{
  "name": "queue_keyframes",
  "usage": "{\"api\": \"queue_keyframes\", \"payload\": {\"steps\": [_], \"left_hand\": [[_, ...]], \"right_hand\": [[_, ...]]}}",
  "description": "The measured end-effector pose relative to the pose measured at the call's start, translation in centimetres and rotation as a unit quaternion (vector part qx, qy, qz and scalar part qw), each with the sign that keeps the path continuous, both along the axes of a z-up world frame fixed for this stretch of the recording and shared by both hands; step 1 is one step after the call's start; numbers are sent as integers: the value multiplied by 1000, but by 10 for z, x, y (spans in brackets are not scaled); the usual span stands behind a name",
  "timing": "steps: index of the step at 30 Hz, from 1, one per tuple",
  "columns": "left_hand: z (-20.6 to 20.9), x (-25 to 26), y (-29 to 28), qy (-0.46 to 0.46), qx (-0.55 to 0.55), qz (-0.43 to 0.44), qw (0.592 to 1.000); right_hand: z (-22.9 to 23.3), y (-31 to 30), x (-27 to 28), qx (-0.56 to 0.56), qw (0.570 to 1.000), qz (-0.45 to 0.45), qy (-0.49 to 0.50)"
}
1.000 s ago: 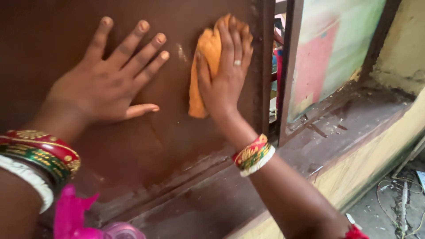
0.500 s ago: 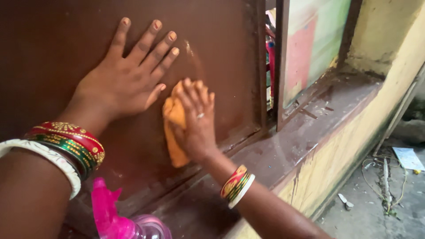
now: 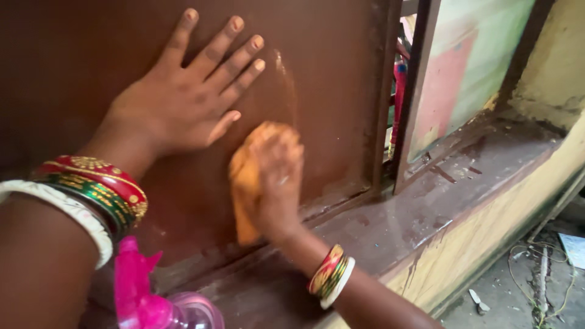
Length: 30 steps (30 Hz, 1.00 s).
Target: The person wipes window glass and panels using a cloth, then holds a spray bottle while wiping the window with the cloth.
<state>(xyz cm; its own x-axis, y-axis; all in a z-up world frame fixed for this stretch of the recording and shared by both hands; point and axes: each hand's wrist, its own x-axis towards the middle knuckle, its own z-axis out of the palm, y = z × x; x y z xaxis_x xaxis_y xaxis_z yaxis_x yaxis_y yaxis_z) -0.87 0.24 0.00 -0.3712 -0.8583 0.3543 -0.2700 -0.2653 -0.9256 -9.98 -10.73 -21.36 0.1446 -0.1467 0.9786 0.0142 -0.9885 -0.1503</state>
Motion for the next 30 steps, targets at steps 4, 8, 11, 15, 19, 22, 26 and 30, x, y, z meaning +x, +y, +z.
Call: {"api": "queue_keyframes", "payload": {"steps": [4, 8, 11, 15, 19, 22, 26, 30], "left_hand": [[-2, -2, 1, 79, 30, -10, 996], [-2, -4, 3, 253, 74, -131, 956], [-2, -5, 3, 259, 76, -148, 951], [-3, -7, 4, 278, 79, -153, 945], [-2, -9, 2, 281, 78, -145, 945], [-1, -8, 2, 312, 91, -176, 929], [-2, -3, 1, 279, 70, -141, 947], [1, 4, -3, -84, -29, -12, 996]], "right_hand": [[-10, -6, -18, -64, 991, 54, 109], [31, -47, -22, -74, 993, 34, 83], [77, -90, -21, -62, 997, -40, 18], [97, -113, -21, -4, 996, -71, -52], [54, -67, -5, 89, 992, -31, -88], [10, -27, -20, 11, 999, 31, 22], [11, -33, -34, -49, 991, 58, 112], [62, -68, -29, -39, 998, 13, 48]]}}
